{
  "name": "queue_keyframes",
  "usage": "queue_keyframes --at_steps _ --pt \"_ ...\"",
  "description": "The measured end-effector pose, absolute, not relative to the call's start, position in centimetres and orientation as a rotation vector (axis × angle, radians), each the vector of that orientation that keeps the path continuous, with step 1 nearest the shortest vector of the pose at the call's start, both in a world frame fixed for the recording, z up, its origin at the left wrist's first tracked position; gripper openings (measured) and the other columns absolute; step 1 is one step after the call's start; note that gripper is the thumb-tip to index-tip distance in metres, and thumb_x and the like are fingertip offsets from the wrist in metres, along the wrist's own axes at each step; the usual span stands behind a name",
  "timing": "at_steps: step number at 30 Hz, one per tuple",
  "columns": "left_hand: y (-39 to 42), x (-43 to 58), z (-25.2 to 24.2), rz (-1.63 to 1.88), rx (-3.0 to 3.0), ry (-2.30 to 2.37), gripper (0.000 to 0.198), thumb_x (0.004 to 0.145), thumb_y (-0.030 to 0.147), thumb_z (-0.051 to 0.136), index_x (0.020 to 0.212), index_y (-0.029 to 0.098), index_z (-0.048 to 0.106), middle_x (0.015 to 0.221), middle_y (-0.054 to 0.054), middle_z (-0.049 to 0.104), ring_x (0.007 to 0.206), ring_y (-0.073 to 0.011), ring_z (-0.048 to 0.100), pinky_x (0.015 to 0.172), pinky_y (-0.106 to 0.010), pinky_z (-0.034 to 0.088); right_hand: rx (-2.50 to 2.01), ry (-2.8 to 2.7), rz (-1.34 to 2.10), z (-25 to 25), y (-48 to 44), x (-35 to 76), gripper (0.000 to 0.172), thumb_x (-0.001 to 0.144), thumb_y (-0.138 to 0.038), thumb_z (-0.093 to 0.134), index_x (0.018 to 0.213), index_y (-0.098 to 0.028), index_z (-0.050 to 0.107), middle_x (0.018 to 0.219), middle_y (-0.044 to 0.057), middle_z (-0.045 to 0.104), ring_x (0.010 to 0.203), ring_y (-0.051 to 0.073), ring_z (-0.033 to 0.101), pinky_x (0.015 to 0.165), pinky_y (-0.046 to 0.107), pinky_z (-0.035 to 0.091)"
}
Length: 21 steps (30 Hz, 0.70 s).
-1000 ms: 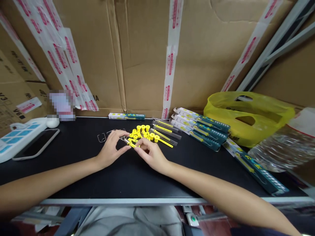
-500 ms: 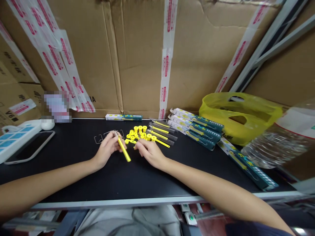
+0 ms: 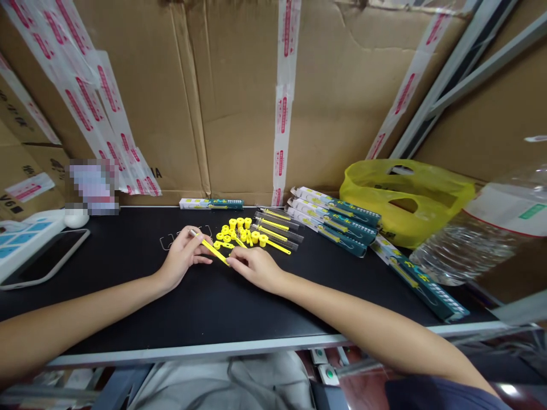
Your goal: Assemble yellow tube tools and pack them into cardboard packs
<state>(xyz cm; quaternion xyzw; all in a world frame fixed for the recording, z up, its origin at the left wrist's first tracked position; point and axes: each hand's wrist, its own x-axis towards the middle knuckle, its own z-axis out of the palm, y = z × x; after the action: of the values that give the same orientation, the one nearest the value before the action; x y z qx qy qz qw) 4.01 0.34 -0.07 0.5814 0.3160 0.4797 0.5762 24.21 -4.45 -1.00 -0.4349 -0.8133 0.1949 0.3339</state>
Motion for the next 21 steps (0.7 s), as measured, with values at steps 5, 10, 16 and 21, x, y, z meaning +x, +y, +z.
queue_keyframes --at_steps 5,10,16,21 --pt "1.3 3.9 -0.7 1.218 1.571 0.852 0.023 0.076 0.034 0.062 0.078 0.019 0.044 0.077 0.002 0.058 0.065 -0.0133 0.063 0.058 -0.029 0.056 -1.191 -2.008 0.565 -0.8 -4.4 24.3 0.028 0.094 -0.037 0.043 0.074 -0.018 0.051 0.059 -0.003 0.052 0.054 0.011 0.047 0.056 0.023 0.035" --pt "1.3 3.2 -0.1 1.391 1.987 0.946 0.011 0.076 0.025 0.065 0.081 0.019 0.057 0.082 0.001 0.060 0.079 -0.0155 0.058 0.079 -0.033 0.048 -1.240 -2.036 0.546 -1.0 -4.1 24.5 0.027 0.093 -0.034 0.044 0.072 -0.018 0.051 0.059 -0.002 0.054 0.054 0.011 0.047 0.056 0.023 0.035" --pt "1.3 2.3 0.7 1.402 2.528 0.800 0.011 0.082 0.027 0.063 0.092 0.022 0.061 0.089 -0.001 0.068 0.088 -0.0188 0.062 0.093 -0.039 0.040 -1.180 -2.054 0.597 -1.0 -4.0 24.6 0.028 0.093 -0.036 0.044 0.072 -0.019 0.049 0.058 -0.003 0.053 0.054 0.011 0.047 0.056 0.023 0.035" --pt "2.5 2.1 0.3 1.632 2.071 0.818 0.028 0.091 0.026 0.050 0.118 0.020 0.045 0.083 -0.001 0.064 0.080 -0.0169 0.065 0.077 -0.033 0.050 -1.104 -1.964 0.714 -0.5 -4.0 24.7 0.036 0.094 -0.045 0.044 0.069 -0.019 0.048 0.057 -0.002 0.053 0.054 0.012 0.047 0.058 0.024 0.037"
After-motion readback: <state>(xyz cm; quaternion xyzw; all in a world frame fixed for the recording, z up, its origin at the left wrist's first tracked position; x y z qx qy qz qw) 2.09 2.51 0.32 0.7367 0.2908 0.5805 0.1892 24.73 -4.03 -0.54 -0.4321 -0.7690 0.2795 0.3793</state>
